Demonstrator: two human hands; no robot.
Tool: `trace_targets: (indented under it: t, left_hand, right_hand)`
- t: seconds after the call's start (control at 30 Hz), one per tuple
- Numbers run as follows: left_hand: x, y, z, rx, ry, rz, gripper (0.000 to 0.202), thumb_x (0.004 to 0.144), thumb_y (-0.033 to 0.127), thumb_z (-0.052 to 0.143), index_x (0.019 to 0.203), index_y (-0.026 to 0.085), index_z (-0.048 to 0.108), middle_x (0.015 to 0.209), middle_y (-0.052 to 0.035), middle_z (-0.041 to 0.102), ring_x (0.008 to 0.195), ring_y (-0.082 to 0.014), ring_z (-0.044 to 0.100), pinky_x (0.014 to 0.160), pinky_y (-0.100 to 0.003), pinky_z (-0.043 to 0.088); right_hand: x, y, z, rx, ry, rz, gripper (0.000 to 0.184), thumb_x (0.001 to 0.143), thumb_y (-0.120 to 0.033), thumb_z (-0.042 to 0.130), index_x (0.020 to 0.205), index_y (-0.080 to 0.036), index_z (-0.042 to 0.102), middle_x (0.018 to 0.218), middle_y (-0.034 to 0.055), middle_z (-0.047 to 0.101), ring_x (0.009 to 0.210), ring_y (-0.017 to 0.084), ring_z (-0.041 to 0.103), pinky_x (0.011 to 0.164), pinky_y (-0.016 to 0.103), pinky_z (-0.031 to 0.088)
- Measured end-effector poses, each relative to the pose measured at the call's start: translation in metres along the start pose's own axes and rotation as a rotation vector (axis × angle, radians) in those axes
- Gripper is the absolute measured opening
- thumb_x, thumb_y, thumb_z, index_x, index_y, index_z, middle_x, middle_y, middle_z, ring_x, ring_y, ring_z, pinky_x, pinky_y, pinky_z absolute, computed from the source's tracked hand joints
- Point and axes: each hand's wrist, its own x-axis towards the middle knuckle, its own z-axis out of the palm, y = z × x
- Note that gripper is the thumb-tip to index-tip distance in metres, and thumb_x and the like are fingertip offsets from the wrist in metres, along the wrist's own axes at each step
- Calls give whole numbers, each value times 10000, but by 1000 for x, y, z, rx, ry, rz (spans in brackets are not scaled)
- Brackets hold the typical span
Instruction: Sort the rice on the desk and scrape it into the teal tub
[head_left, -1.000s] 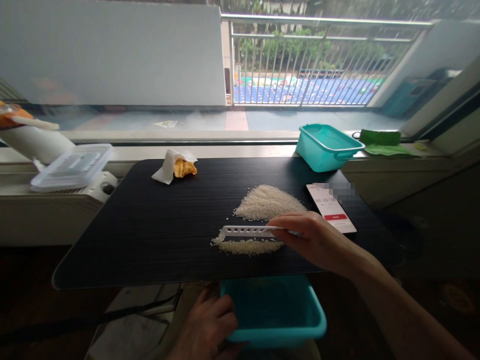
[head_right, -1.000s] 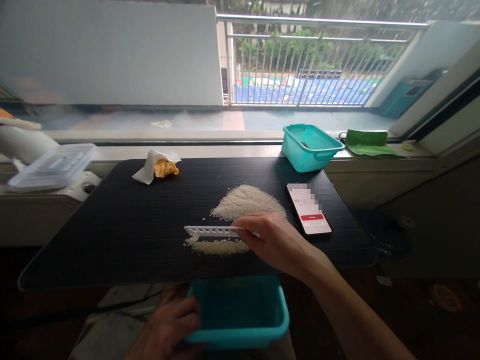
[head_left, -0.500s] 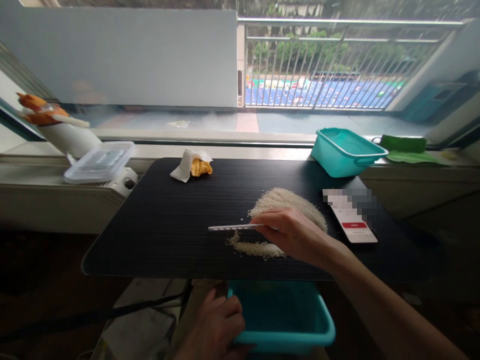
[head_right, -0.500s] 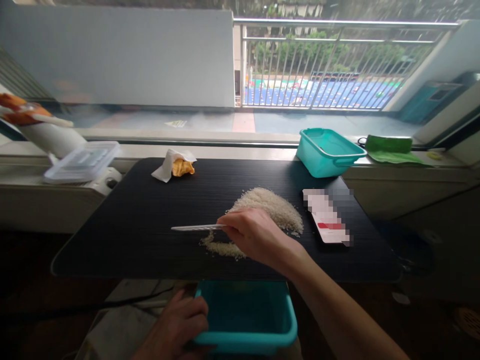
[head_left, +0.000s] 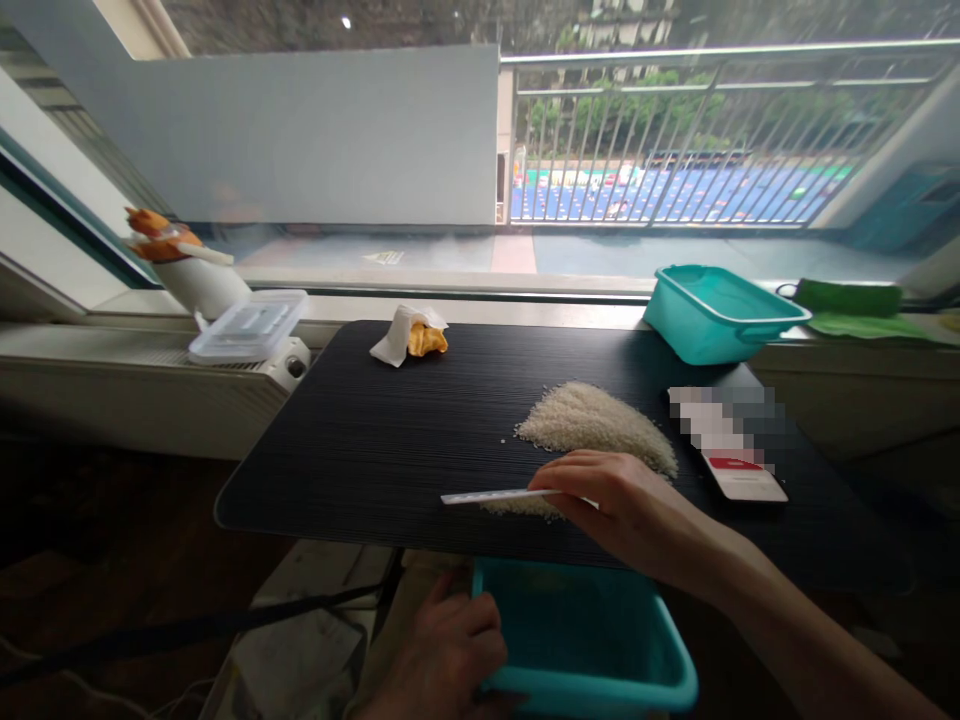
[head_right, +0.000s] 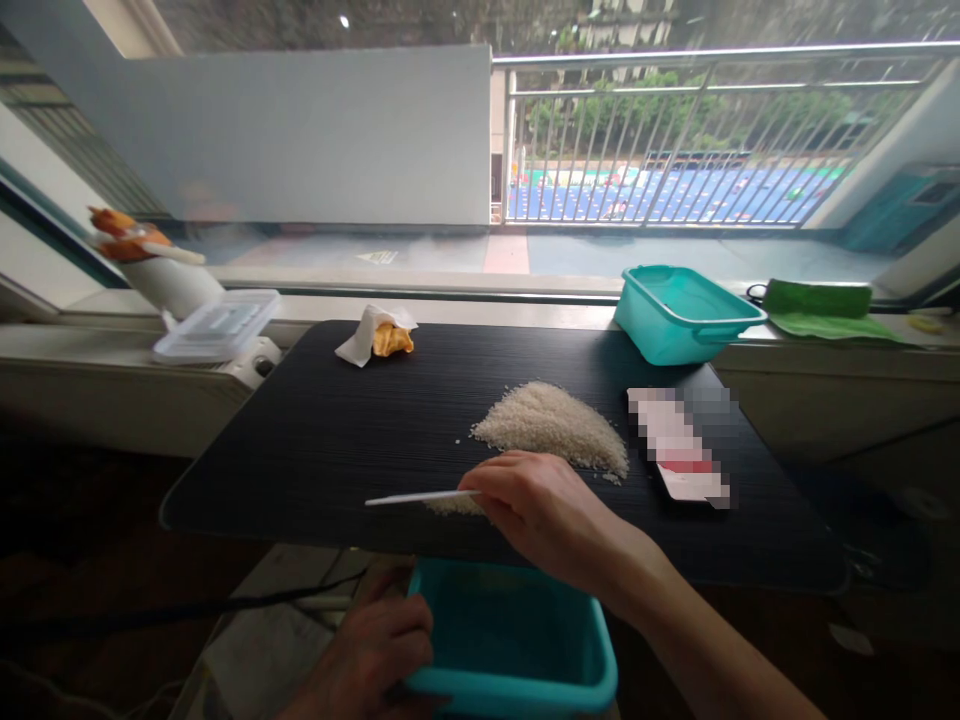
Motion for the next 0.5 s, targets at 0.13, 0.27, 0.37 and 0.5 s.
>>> trace_targets:
  t: [0.13,0.27,0.37,0.5]
  left_hand:
    - [3,2,-4,19,-5,7,289,689,166,824,703,188,536,774,61,600,691,-125,568,810,-301,384]
    - [6,5,-8,32,-39,27,207,752,178,772,734,196,566,805,43,623,718,-143,581,799,-313,380]
    - [9,6,-8,24,-86,17,196,755,183,775,742,196,580,827,37,635,734,-151,603,783,-314,376]
    - [16,8,-6,26,-120,21,191,767,208,769,730,197,583,798,42,628,729,-151,611,791,-314,377]
  right_hand:
    - [-6,6,-7,-13,72,22,212,959,-186,519,1013,-175,723,959,55,748,863,177,678,750,256,472]
    - [-24,22,-22,-45,140,116,226,977,-257,505,1015,-190,718,939,39,744,825,164,670,712,244,466]
    - [-39,29,-29,-48,148,176,233,979,-273,502,1015,-191,718,930,37,746,818,165,672,706,247,469]
    - [-51,26,-30,-9,119,185,233,979,-266,502,1028,-190,717,967,44,749,851,165,679,732,245,481]
